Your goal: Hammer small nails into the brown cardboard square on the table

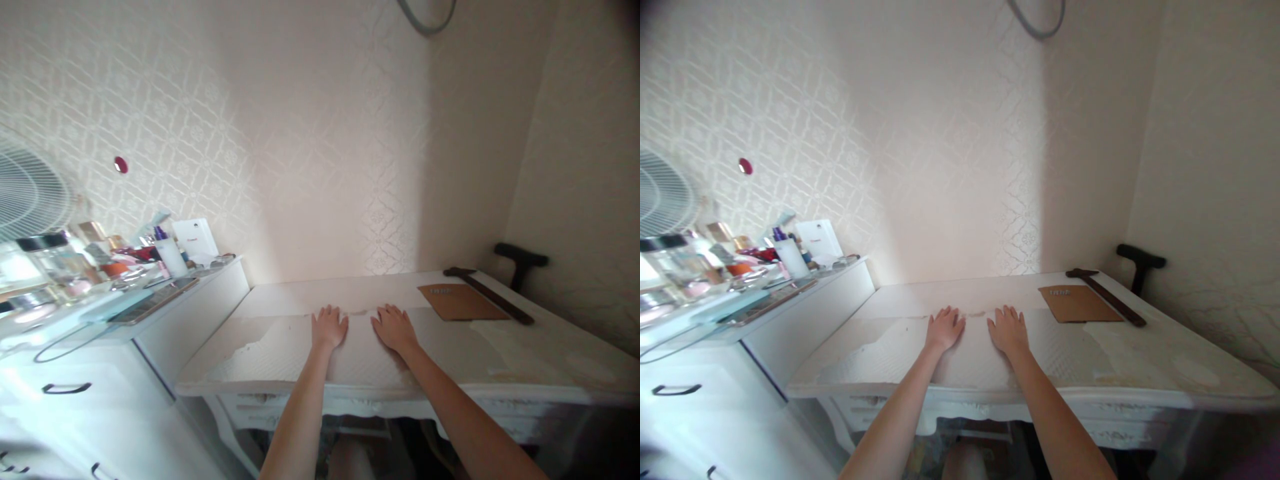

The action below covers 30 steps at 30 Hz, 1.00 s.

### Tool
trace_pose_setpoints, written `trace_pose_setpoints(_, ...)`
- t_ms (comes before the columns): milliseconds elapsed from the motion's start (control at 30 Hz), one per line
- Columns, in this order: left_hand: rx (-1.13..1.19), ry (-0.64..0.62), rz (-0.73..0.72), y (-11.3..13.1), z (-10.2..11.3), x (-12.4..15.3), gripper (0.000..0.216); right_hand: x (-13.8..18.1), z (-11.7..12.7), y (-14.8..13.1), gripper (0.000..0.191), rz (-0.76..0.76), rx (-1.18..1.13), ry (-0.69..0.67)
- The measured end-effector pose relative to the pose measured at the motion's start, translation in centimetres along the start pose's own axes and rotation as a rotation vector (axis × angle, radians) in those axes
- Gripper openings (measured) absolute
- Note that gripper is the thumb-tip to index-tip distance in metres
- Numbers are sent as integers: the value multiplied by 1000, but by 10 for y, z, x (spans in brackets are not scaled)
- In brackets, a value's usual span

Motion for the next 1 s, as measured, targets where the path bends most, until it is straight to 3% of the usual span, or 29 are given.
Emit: trace_pose_setpoints(1000,1,4,-3,-1,-2,0,50,1,2,0,45,-5,-15,4)
Point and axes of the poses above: each hand's wrist, its own x-axis away from the middle knuckle, its own z-axis out of the back of the hand, y = z × x, the point moved 2 cm from there along -x, towards the middle knuckle, and after that the axes turned 8 degrees about y, right-handed, at the moved point
